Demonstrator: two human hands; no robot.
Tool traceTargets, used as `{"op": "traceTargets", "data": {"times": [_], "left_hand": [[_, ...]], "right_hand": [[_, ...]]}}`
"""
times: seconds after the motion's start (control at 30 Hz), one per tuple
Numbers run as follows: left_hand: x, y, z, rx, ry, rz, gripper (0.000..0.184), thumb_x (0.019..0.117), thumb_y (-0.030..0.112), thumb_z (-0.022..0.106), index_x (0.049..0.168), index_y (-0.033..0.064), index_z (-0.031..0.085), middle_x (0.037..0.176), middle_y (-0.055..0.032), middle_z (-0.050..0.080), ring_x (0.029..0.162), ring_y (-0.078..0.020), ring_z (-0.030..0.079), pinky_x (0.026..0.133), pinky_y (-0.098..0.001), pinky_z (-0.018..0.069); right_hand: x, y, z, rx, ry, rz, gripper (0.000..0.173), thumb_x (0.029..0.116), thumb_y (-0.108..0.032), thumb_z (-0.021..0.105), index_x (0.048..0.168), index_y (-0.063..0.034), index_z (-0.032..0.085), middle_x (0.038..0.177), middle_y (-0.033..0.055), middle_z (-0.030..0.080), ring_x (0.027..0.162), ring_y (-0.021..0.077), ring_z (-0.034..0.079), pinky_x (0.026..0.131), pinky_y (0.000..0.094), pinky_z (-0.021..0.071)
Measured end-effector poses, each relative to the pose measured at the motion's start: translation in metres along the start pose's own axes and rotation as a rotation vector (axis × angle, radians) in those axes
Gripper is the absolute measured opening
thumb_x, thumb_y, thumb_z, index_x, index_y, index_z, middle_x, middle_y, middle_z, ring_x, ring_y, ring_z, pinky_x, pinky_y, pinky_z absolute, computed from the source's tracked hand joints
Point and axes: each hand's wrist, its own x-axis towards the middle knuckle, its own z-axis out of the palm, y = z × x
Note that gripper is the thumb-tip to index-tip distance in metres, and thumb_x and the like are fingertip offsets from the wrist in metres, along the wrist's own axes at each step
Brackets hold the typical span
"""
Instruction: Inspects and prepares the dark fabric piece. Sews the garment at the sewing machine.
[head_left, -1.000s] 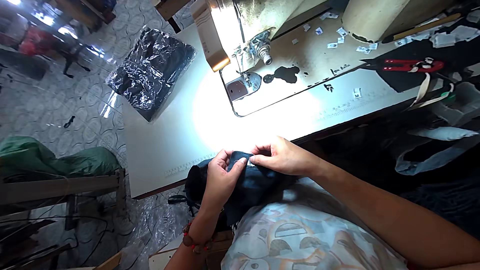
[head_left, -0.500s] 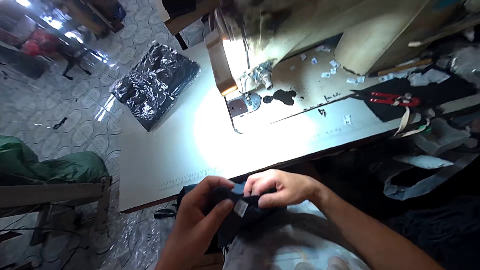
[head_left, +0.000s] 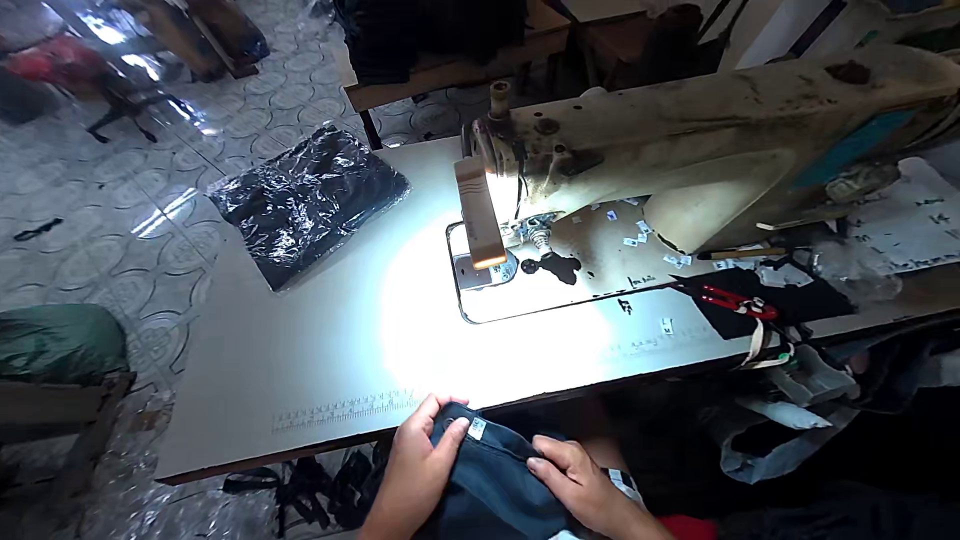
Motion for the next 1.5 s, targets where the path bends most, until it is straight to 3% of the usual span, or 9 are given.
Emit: {"op": "traceTargets", "data": {"times": [0.2, 0.33, 0.47, 0.63, 0.7, 0.8, 1.0, 1.27, 1.5], "left_hand": [[0.063, 0.047, 0.006, 0.162, 0.153, 0.139, 0.023, 0.0944, 0.015, 0.067, 0.114, 0.0024, 0.069, 0.104, -0.0045, 0.074, 0.095, -0.004, 0.069, 0.087, -0.0249, 0.0577], [0.134, 0.039, 0.027, 0.337, 0.2, 0.151, 0.034, 0.0951, 0.02, 0.073, 0.125, 0.0045, 0.065, 0.099, -0.0115, 0.072, 0.085, -0.0227, 0.07, 0.078, -0.0458, 0.0579], [0.154, 0.037, 0.045, 0.609, 0.192, 0.156, 0.035, 0.0947, 0.027, 0.07, 0.124, 0.0081, 0.064, 0.089, -0.012, 0.069, 0.079, -0.0319, 0.067, 0.068, -0.056, 0.054], [0.168, 0.021, 0.046, 0.669, 0.241, 0.295, 0.032, 0.0905, 0.031, 0.074, 0.114, 0.0096, 0.069, 0.123, -0.018, 0.061, 0.113, -0.038, 0.061, 0.091, -0.0574, 0.0525], [0.171, 0.019, 0.044, 0.729, 0.239, 0.385, 0.02, 0.0916, 0.031, 0.071, 0.098, 0.0126, 0.075, 0.121, -0.0135, 0.062, 0.116, -0.0361, 0.059, 0.093, -0.0559, 0.0509], [0.17, 0.018, 0.037, 0.886, 0.147, 0.511, 0.019, 0.0961, 0.026, 0.066, 0.095, 0.0098, 0.077, 0.116, -0.0125, 0.067, 0.111, -0.0358, 0.062, 0.091, -0.0556, 0.0513], [0.147, 0.002, 0.028, 1.022, -0.045, 0.609, 0.05, 0.1057, 0.039, 0.041, 0.137, 0.0083, 0.065, 0.142, -0.0089, 0.063, 0.127, -0.0285, 0.061, 0.101, -0.0529, 0.0486], [0.145, 0.004, 0.042, 0.975, 0.009, 0.566, 0.046, 0.1046, 0.042, 0.044, 0.13, 0.0144, 0.071, 0.142, -0.007, 0.063, 0.13, -0.027, 0.059, 0.104, -0.0546, 0.0461], [0.152, 0.006, 0.047, 0.983, 0.027, 0.486, 0.045, 0.105, 0.042, 0.044, 0.131, 0.0152, 0.07, 0.143, -0.0066, 0.062, 0.133, -0.0243, 0.058, 0.111, -0.0546, 0.0408]], "right_hand": [[0.07, -0.126, -0.083, -0.523, 0.15, 0.06, 0.026, 0.0983, -0.029, 0.058, 0.088, -0.012, 0.075, 0.071, -0.0039, 0.067, 0.065, -0.0004, 0.061, 0.059, 0.0217, 0.0506], [0.159, -0.125, -0.131, -0.916, 0.003, 0.286, 0.023, 0.1004, -0.021, 0.063, 0.087, -0.0042, 0.069, 0.078, 0.0137, 0.066, 0.076, 0.0303, 0.067, 0.066, 0.053, 0.0522], [0.199, -0.113, -0.134, -1.152, -0.104, 0.607, 0.023, 0.1009, -0.024, 0.06, 0.099, -0.0032, 0.069, 0.095, 0.0196, 0.07, 0.097, 0.0393, 0.069, 0.077, 0.0592, 0.0517], [0.179, -0.078, -0.107, -1.25, 0.145, 0.059, 0.036, 0.0863, 0.007, 0.068, 0.121, -0.0019, 0.068, 0.109, 0.0255, 0.067, 0.103, 0.0475, 0.064, 0.079, 0.0619, 0.0498], [0.178, -0.063, -0.097, -1.205, 0.137, -0.105, 0.039, 0.0858, 0.01, 0.066, 0.121, -0.0063, 0.069, 0.115, 0.022, 0.065, 0.108, 0.0443, 0.062, 0.085, 0.0597, 0.0497], [0.175, -0.03, -0.095, -1.028, 0.166, -0.265, 0.039, 0.0882, 0.009, 0.057, 0.122, -0.0054, 0.069, 0.114, 0.0189, 0.066, 0.108, 0.0382, 0.064, 0.089, 0.0523, 0.0528], [0.181, -0.018, -0.114, -0.923, 0.064, -0.338, 0.049, 0.0878, 0.005, 0.052, 0.123, -0.0206, 0.075, 0.122, 0.0171, 0.066, 0.114, 0.035, 0.063, 0.097, 0.0499, 0.0522], [0.197, -0.014, -0.137, -0.891, 0.028, -0.457, 0.037, 0.0887, 0.003, 0.053, 0.105, -0.0142, 0.082, 0.099, 0.0122, 0.069, 0.103, 0.0291, 0.064, 0.091, 0.0399, 0.0527], [0.211, -0.012, -0.146, -0.826, 0.036, -0.492, 0.022, 0.0883, 0.001, 0.056, 0.089, -0.006, 0.077, 0.099, 0.0107, 0.072, 0.103, 0.0227, 0.067, 0.093, 0.0339, 0.0525]]}}
